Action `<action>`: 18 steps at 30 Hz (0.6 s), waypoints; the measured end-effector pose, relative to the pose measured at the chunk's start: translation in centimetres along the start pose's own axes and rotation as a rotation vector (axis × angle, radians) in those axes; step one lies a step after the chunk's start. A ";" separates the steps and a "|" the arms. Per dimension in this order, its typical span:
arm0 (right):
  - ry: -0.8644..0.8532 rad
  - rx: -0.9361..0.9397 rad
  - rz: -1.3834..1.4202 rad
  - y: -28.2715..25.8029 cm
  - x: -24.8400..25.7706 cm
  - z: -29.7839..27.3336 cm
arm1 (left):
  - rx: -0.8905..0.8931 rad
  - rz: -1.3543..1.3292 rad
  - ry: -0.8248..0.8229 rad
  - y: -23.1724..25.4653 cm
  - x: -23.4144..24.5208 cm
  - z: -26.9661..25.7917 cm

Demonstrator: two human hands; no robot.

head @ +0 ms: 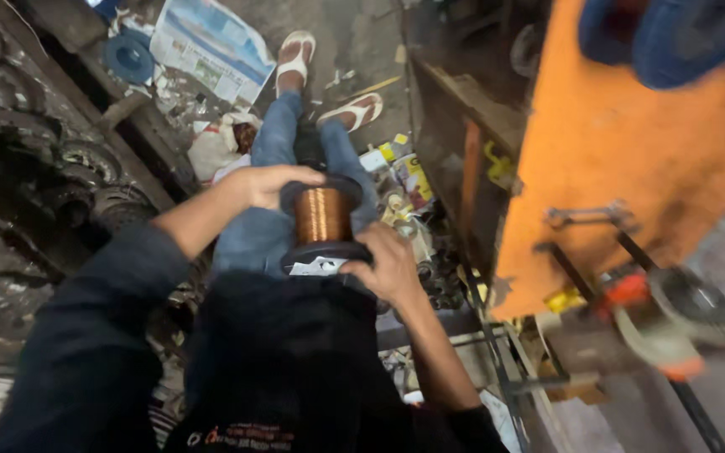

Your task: The person winds copper wire onto a bobbin using a manual winding machine. They adjust the bobbin, operate the crank to spin the wire, and periodically stop to arrange the wire layers.

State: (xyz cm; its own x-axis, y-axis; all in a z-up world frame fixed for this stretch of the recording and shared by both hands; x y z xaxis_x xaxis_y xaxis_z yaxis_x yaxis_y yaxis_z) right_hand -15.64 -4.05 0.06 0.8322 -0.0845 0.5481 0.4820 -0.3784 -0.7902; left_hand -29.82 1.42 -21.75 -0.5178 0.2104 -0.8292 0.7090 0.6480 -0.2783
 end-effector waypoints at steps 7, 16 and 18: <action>-0.106 -0.737 -0.029 22.8 -12.4 -3.4 | -0.121 1.275 0.359 9.4 21.4 22.4; 0.475 -1.083 0.320 48.4 -20.1 -11.3 | -0.188 1.515 1.223 15.1 37.2 40.8; 0.542 -1.093 0.507 52.8 -21.2 -13.0 | -0.125 1.414 1.020 14.2 38.5 45.5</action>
State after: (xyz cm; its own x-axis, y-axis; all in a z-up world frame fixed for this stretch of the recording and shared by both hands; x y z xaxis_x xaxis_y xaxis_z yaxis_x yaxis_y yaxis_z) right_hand -11.34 -34.24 -49.72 0.5161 -0.6952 0.5004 -0.5295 -0.7181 -0.4516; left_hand -17.88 -14.57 -79.69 0.3102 0.9187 0.2442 0.8290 -0.3872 0.4035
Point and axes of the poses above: each hand's wrist, its own z-axis towards the middle knuckle, its own x-axis out of the back of the hand, y = z × x, the point moved 9 cm from there along z, towards the middle knuckle, and after that the axes turned 6 degrees about -y, right-handed, at the moved point
